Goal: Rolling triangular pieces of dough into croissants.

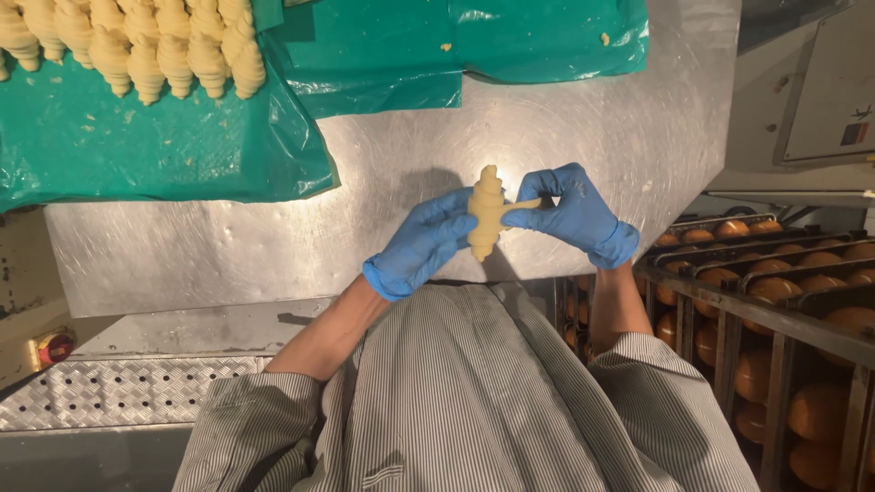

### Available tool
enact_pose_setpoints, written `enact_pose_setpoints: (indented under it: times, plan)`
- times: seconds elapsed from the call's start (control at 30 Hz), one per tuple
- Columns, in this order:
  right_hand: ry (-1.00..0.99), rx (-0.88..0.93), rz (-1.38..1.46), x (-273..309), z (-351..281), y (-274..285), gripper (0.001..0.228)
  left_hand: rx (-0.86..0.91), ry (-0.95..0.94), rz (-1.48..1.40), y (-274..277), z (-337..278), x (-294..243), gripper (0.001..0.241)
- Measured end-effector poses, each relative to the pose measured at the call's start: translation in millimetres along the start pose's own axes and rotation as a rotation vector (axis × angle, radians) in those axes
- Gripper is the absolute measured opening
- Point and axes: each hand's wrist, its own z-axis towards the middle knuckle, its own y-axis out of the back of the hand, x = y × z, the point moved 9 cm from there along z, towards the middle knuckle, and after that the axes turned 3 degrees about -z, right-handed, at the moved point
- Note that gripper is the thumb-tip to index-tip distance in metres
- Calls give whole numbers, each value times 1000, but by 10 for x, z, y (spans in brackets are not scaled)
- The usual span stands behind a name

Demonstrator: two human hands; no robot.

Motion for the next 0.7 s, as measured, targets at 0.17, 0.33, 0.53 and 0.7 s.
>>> enact_pose_setpoints:
  times: [0.17, 0.33, 0.53, 0.7]
  plan:
    - [-25, 0, 37, -132, -73, -11, 25, -1, 6, 5, -29, -24, 65, 56]
    - [-3, 6, 57, -98, -87, -13, 26, 10, 3, -23, -52, -33, 95, 56]
    - [1, 4, 77, -79, -93, 44, 25, -35, -29, -79, 73, 0, 102, 55]
    - [36, 17, 54, -72, -96, -18, 24, 8, -35, -68, -95, -23, 36, 58]
